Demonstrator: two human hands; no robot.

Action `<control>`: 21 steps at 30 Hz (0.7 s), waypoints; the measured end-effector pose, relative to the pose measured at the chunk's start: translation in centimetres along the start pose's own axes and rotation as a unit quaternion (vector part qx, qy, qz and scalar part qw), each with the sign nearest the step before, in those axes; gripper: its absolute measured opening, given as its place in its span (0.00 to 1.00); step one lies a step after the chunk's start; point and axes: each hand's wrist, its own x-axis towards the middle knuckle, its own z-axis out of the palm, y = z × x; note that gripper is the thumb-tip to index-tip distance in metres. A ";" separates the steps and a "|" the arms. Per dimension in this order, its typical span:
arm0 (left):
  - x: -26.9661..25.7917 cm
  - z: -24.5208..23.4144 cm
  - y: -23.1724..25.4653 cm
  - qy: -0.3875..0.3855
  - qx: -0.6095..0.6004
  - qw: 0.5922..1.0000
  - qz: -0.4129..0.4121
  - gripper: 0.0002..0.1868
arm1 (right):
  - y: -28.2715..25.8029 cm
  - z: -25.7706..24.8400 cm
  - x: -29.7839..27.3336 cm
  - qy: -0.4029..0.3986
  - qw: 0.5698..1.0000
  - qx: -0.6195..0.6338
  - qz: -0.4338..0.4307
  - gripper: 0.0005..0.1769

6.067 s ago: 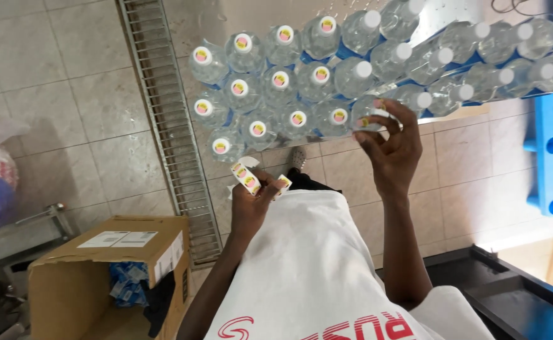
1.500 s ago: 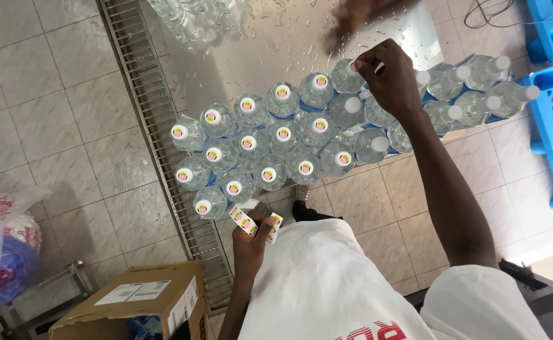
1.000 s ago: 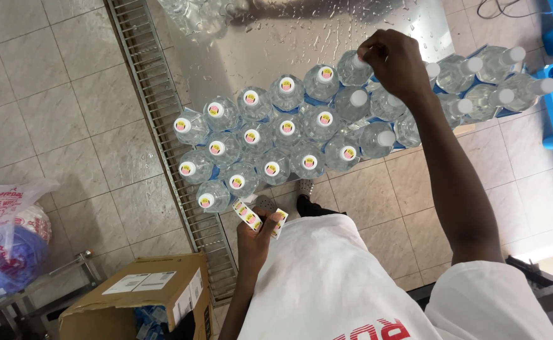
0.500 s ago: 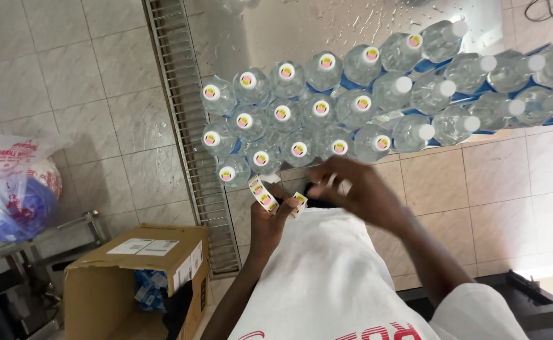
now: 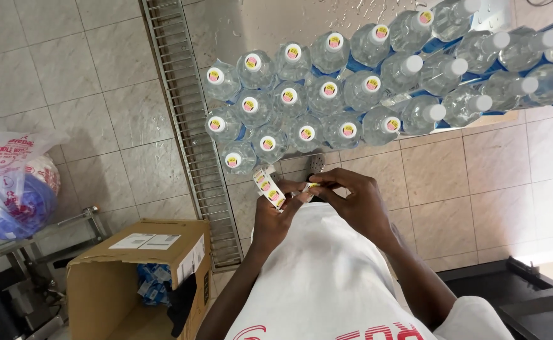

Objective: Applying small circular labels to the center of bottle caps on multiple packs of water bottles.

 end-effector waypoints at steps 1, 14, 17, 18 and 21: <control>-0.1 0.1 -0.1 0.000 0.000 1.000 0.000 0.08 | 0.0 0.2 -0.2 0.000 1.000 0.000 0.000 0.13; -0.6 0.0 -0.5 0.040 -0.029 0.998 0.034 0.09 | 0.4 0.8 -1.3 0.029 0.996 0.060 -0.051 0.14; -1.0 0.1 -0.2 0.042 -0.025 0.998 0.034 0.10 | 1.3 1.0 -2.4 0.009 0.993 0.115 -0.028 0.19; -0.4 0.2 0.0 0.035 -0.028 0.998 0.042 0.11 | 1.5 0.9 -2.3 0.004 0.992 0.125 -0.035 0.22; -0.7 0.4 -0.8 0.020 -0.027 0.999 0.031 0.09 | 2.0 1.1 -2.5 0.016 0.994 0.098 -0.045 0.20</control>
